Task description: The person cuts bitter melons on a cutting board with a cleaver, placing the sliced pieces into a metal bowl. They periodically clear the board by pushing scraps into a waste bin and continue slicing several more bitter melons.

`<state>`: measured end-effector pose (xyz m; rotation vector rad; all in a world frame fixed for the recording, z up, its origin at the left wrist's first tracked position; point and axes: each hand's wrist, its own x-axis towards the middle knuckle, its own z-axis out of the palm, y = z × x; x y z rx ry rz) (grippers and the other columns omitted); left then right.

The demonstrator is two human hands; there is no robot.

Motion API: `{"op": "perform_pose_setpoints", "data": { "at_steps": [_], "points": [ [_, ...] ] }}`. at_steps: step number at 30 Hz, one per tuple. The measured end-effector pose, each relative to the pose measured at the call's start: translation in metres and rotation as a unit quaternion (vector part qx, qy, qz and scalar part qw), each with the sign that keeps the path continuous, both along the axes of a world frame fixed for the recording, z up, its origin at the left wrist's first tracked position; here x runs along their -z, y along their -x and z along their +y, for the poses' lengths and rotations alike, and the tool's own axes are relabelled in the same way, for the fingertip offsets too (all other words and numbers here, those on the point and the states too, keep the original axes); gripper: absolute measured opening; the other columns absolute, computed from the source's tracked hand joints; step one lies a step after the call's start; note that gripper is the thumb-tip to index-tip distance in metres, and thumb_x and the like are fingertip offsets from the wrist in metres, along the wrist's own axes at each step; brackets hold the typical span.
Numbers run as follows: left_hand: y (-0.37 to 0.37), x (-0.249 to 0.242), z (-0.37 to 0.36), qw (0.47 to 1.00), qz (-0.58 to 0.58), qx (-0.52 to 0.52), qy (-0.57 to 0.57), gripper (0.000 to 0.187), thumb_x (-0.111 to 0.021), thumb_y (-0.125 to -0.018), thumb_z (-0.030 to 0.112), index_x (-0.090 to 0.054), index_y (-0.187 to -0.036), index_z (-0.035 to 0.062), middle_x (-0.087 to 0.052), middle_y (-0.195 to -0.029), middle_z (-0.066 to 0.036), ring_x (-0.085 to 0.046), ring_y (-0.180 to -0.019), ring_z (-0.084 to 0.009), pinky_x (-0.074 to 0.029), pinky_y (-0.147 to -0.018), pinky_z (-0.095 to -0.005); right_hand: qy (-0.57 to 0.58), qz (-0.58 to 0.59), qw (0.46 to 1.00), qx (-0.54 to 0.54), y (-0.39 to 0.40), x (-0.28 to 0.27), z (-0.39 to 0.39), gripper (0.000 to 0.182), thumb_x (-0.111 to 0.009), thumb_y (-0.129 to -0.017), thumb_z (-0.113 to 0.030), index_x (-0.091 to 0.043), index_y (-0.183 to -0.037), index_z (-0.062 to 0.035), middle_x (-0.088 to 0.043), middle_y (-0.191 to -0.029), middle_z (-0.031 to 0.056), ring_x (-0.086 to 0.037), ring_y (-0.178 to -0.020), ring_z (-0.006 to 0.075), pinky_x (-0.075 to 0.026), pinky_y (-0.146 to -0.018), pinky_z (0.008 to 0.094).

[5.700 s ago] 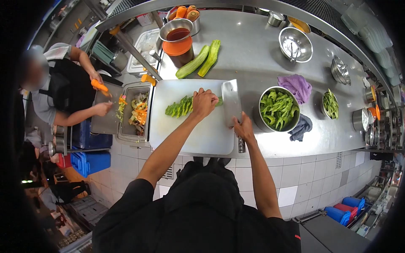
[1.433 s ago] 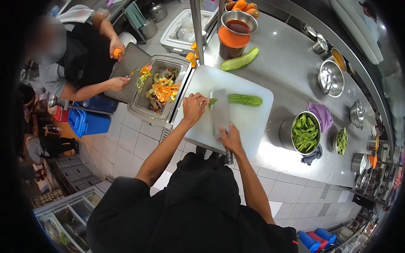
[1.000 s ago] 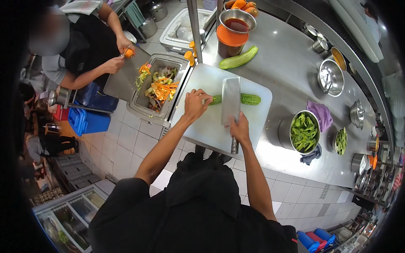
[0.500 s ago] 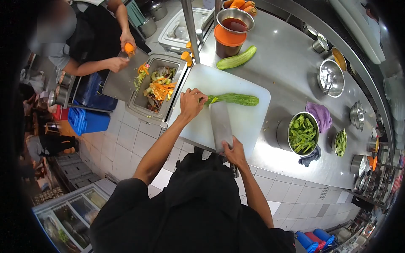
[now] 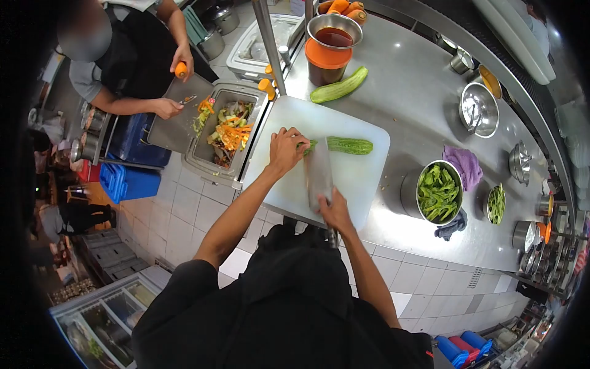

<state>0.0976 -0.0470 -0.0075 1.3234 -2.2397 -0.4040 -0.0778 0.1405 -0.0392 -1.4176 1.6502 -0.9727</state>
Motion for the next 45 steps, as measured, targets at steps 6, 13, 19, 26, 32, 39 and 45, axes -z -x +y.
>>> {"op": "perform_pose_setpoints", "data": {
  "at_steps": [6,13,19,26,32,39,45],
  "points": [
    [-0.003,-0.001,-0.005,1.000,-0.015,0.006,-0.006,0.007,-0.081,-0.082,0.020,-0.079,-0.084,0.0258,-0.065,-0.098,0.004,-0.057,-0.097,-0.0231,-0.040,-0.083,-0.0423,-0.054,-0.088,0.994,0.045,0.019,-0.041,0.007,0.025,-0.058,-0.106,-0.018,-0.055,-0.122,0.0000,-0.073,-0.091,0.0155,-0.065,-0.052,0.0159,-0.048,-0.041,0.0317],
    [0.018,-0.001,-0.003,0.999,-0.007,0.036,-0.003,0.008,-0.082,-0.083,0.022,-0.080,-0.088,0.0269,-0.066,-0.100,0.004,-0.058,-0.097,-0.0233,-0.040,-0.083,-0.0428,-0.157,-0.124,0.975,0.095,0.021,-0.063,-0.075,0.026,-0.060,-0.106,-0.021,-0.053,-0.122,-0.0014,-0.071,-0.081,0.0124,-0.055,-0.042,0.0130,-0.043,-0.037,0.0297],
    [0.016,-0.002,-0.003,1.000,-0.011,0.011,-0.009,0.007,-0.082,-0.084,0.022,-0.079,-0.088,0.0266,-0.065,-0.102,0.004,-0.058,-0.098,-0.0230,-0.040,-0.083,-0.0428,-0.091,-0.098,0.990,0.053,-0.005,-0.014,0.005,0.031,-0.062,-0.104,-0.022,-0.054,-0.127,-0.0024,-0.070,-0.094,0.0115,-0.064,-0.051,0.0163,-0.048,-0.041,0.0310],
    [0.020,-0.002,-0.009,0.999,0.008,0.029,-0.022,0.007,-0.078,-0.085,0.017,-0.078,-0.085,0.0240,-0.064,-0.102,0.003,-0.056,-0.099,-0.0232,-0.039,-0.085,-0.0427,-0.068,-0.057,0.992,0.088,0.030,-0.035,-0.001,0.024,-0.062,-0.104,-0.022,-0.057,-0.117,-0.0013,-0.069,-0.076,0.0106,-0.058,-0.045,0.0141,-0.042,-0.037,0.0298],
    [0.036,-0.001,-0.009,0.999,-0.011,0.049,-0.017,0.008,-0.082,-0.083,0.018,-0.079,-0.088,0.0240,-0.064,-0.105,0.003,-0.057,-0.101,-0.0238,-0.040,-0.085,-0.0425,-0.144,-0.117,0.975,0.121,0.037,-0.068,-0.066,0.022,-0.060,-0.103,-0.017,-0.057,-0.116,0.0012,-0.071,-0.079,0.0136,-0.067,-0.052,0.0178,-0.048,-0.041,0.0328],
    [0.035,0.000,-0.008,0.999,-0.018,0.035,-0.006,0.009,-0.082,-0.083,0.018,-0.079,-0.088,0.0240,-0.064,-0.105,0.003,-0.057,-0.101,-0.0230,-0.039,-0.085,-0.0420,-0.033,-0.026,0.997,0.060,0.000,-0.039,0.014,0.028,-0.061,-0.102,-0.016,-0.057,-0.124,0.0014,-0.072,-0.088,0.0186,-0.072,-0.062,0.0217,-0.056,-0.054,0.0355],
    [0.041,-0.002,-0.011,0.999,-0.001,0.046,-0.010,0.007,-0.078,-0.082,0.017,-0.076,-0.082,0.0238,-0.063,-0.102,0.003,-0.056,-0.101,-0.0240,-0.040,-0.084,-0.0435,-0.041,-0.031,0.995,0.087,0.046,-0.033,0.017,0.024,-0.062,-0.104,-0.021,-0.056,-0.116,-0.0004,-0.073,-0.078,0.0137,-0.055,-0.041,0.0141,-0.042,-0.037,0.0308]
  ]
}}
